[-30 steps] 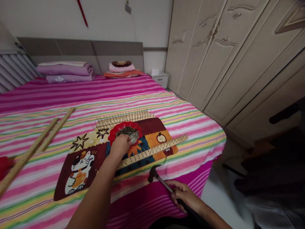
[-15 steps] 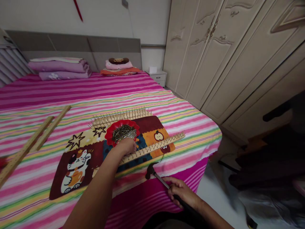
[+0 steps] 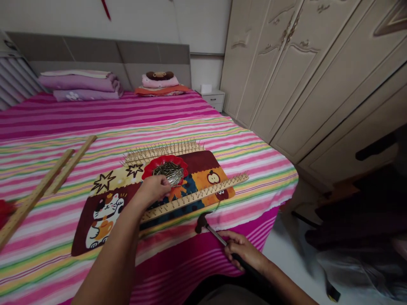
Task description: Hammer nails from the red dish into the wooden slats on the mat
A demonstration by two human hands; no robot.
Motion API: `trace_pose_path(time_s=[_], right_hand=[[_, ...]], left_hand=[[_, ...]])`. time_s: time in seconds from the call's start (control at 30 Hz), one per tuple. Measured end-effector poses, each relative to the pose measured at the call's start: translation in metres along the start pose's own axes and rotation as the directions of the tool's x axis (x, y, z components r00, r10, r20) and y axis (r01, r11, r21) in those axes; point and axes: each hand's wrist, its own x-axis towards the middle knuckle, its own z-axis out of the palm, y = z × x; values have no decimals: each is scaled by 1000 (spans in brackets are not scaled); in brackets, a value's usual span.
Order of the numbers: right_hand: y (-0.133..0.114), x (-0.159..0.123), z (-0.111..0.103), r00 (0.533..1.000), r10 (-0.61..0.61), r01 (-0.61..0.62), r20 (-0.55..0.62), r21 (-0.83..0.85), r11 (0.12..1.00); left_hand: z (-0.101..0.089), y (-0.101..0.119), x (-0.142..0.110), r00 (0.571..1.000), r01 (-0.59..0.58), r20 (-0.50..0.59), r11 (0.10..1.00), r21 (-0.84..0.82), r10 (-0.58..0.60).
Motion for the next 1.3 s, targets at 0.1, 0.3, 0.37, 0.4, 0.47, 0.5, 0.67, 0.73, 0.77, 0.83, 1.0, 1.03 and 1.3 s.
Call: trace_pose_path(time_s=[0.1,0.3,0.37,0.4,0.47,0.5,0.67,0.73,0.77,0.83,1.0,1.03,1.3], right_hand=[[0,-2,1,1000,3,-3,1,1,1000],[0,-4,2,1000,4,-4,-3,-1,1000],[-1,-4,2,1000,10,-10,-1,-5,1000],[-1,-4,3,1000,13,-13,-3,-8,1000],[-2,-5,4,1000,18,-18,-11,-14,1000],[-3,-5,5,1000,19,-20,-18,-17,1000],[-6,-9,7,999,29,-30,-43,-30,999],[-6,-9,7,998,27,-29,-48,-29,999],[-6,-9,7,998,27,-28,-50,-28,999],[-6,-9,7,998,25,-27,-50,-26,999],[-5,-8,7,999,17,-18,-38,-25,1000],[-5,-8,7,999,14,-15,-34,-26,1000],[-4,-8,5,1000,5,-6,-21,-33,999]], left_hand=[[-16,-15,-23,994,66,-70,976,-208,-83],[-44,-71,-77,949,207,-155,915,-345,-273],[-46,-91,-88,932,243,-183,915,-321,-312],[-46,-99,-91,927,262,-191,921,-288,-323],[-45,-108,-93,922,303,-192,936,-180,-335],[-44,-110,-93,922,319,-191,941,-115,-336],[-41,-99,-86,919,378,-186,912,162,-348],[-42,-95,-84,913,399,-193,888,230,-360],[-42,-95,-83,911,403,-195,880,251,-362],[-43,-95,-83,911,407,-188,873,267,-367],[-44,-100,-82,911,409,-165,876,257,-378],[-44,-100,-82,912,408,-162,879,248,-378],[-44,-96,-81,896,441,-122,884,154,-426]])
